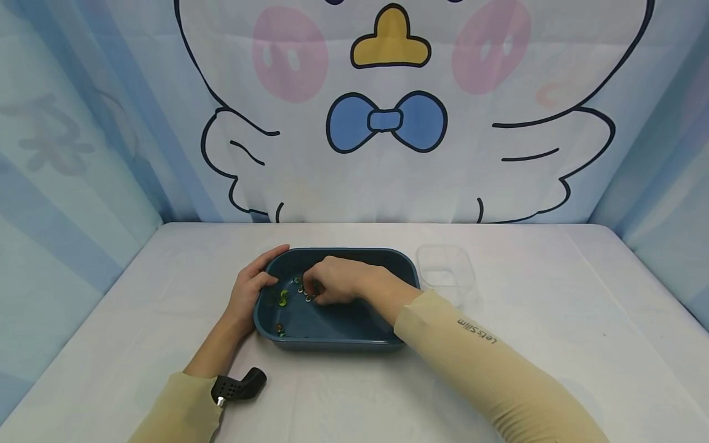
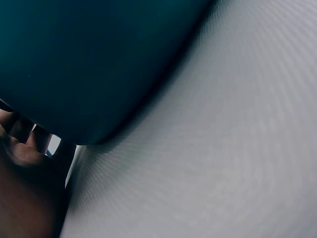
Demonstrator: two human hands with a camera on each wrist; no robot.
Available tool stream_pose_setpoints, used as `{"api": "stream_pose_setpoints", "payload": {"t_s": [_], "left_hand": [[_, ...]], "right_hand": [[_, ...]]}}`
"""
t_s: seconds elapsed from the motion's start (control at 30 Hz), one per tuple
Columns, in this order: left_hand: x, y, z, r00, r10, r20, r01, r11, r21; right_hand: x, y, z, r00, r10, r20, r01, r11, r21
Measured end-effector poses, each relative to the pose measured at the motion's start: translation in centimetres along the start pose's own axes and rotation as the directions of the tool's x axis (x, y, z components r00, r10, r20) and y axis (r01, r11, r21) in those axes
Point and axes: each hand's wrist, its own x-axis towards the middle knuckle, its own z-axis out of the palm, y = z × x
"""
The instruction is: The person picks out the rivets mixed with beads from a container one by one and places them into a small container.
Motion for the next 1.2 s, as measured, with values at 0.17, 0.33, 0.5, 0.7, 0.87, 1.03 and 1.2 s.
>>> {"api": "stream_pose_setpoints", "payload": {"t_s": [0.17, 0.33, 0.5, 0.7, 0.87, 1.03, 1.2], "left_hand": [[-0.04, 0.11, 0.02, 1.0, 0.003, -0.002, -0.003, 1.0, 0.007], [-0.08, 0.15, 0.05, 1.0, 0.006, -0.003, -0.006, 1.0, 0.006], [-0.08, 0.17, 0.08, 1.0, 0.005, -0.003, -0.005, 1.0, 0.003], [-0.09, 0.2, 0.07, 1.0, 0.006, -0.004, -0.006, 1.0, 0.004], [-0.04, 0.22, 0.09, 1.0, 0.004, -0.006, -0.004, 1.0, 0.005], [-0.02, 0.23, 0.08, 1.0, 0.003, -0.008, -0.003, 1.0, 0.004], [-0.04, 0.21, 0.06, 1.0, 0.004, -0.003, -0.004, 1.0, 0.004]], "right_hand": [[0.05, 0.0, 0.0, 1.0, 0.014, 0.015, -0.014, 1.0, 0.017], [0.04, -0.03, -0.04, 0.999, 0.041, 0.022, -0.042, 0.999, 0.024], [-0.05, -0.08, -0.15, 0.998, 0.05, 0.038, -0.051, 0.998, 0.022], [-0.22, -0.05, -0.31, 0.999, 0.029, 0.041, -0.031, 0.999, 0.036], [-0.31, 0.09, -0.41, 0.999, 0.022, 0.03, -0.023, 0.998, 0.052], [-0.35, 0.22, -0.48, 0.999, 0.027, 0.019, -0.028, 0.997, 0.076], [-0.5, 0.0, -0.68, 1.0, 0.031, 0.0, -0.031, 0.996, 0.087]]}}
